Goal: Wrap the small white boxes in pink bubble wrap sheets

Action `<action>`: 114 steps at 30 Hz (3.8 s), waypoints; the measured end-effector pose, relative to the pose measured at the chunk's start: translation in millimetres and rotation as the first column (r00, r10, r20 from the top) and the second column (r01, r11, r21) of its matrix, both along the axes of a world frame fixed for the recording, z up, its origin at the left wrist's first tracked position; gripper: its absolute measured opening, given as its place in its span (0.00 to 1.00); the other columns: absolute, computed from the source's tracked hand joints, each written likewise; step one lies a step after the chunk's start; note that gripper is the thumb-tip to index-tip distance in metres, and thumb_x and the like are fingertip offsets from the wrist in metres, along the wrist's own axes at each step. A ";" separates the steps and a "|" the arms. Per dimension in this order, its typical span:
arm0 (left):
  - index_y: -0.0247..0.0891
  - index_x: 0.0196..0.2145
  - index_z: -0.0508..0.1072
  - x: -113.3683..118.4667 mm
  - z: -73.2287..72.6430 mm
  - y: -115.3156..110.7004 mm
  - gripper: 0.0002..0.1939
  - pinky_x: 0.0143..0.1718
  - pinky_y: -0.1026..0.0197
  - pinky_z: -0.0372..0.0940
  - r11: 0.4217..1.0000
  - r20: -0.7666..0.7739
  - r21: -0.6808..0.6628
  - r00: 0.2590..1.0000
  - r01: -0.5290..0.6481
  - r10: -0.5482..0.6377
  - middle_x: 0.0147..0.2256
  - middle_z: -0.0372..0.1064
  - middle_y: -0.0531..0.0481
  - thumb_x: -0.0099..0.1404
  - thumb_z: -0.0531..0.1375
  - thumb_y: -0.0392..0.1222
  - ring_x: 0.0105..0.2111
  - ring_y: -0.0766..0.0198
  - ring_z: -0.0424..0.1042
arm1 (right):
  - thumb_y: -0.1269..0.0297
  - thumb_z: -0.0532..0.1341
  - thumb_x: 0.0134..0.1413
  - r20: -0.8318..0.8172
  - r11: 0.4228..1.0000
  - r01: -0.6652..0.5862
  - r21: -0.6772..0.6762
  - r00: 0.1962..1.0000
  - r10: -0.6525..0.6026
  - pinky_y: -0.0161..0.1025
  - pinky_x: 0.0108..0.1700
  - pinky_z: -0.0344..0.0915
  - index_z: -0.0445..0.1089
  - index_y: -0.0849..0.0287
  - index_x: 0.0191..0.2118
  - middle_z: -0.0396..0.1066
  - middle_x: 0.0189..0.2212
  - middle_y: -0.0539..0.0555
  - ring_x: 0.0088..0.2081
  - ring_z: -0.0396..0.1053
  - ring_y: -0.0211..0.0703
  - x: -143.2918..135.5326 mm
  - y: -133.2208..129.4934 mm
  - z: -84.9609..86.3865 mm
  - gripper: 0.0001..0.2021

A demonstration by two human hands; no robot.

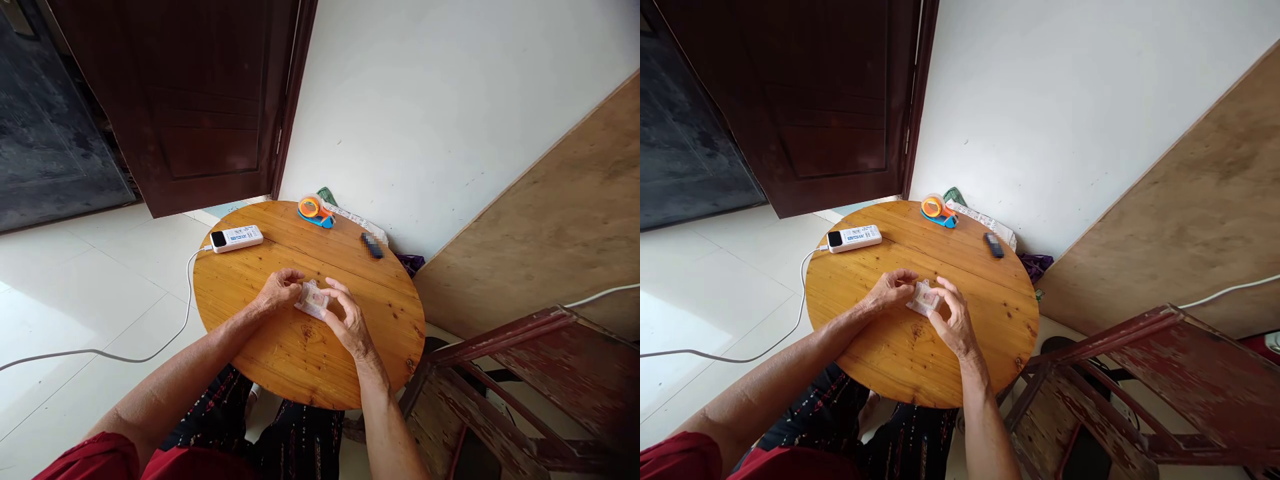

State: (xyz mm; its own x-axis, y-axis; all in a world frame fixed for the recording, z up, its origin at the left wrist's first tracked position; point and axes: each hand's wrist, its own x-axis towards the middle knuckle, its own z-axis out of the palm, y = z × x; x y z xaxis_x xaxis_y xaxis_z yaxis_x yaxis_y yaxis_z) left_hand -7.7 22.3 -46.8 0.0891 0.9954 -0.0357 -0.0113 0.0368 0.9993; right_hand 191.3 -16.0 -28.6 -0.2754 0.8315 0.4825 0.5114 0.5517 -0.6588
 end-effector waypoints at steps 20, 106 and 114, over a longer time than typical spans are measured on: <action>0.31 0.59 0.66 0.3 13.4 -18.0 0.34 0.42 0.59 0.67 0.934 -0.266 0.214 0.937 0.287 -0.227 0.47 0.69 0.43 0.53 0.60 0.36 0.39 0.61 0.69 | 0.63 0.56 0.62 -0.070 0.987 0.127 0.101 0.990 -0.120 0.51 0.56 0.62 0.68 0.54 0.34 0.73 0.49 0.59 0.53 0.69 0.51 -3.5 -0.8 -3.9 0.07; 0.34 0.50 0.71 -5.1 17.1 -1.5 0.27 0.45 0.57 0.63 0.995 0.220 0.085 0.975 -0.049 0.029 0.46 0.70 0.42 0.51 0.60 0.45 0.44 0.57 0.68 | 0.44 0.70 0.39 -0.643 0.851 -0.022 -0.524 0.666 -0.379 0.42 0.32 0.67 0.70 0.55 0.25 0.74 0.24 0.50 0.27 0.71 0.44 1.4 40.4 -7.4 0.19; 0.37 0.43 0.71 1.1 12.8 -13.0 0.28 0.39 0.58 0.64 0.922 -0.329 0.385 0.928 -0.039 0.177 0.40 0.68 0.47 0.52 0.67 0.58 0.37 0.60 0.67 | 0.44 0.70 0.40 -0.640 0.769 -0.291 -0.569 0.744 -0.192 0.48 0.42 0.73 0.75 0.54 0.37 0.80 0.36 0.53 0.37 0.77 0.52 -10.6 23.4 5.1 0.21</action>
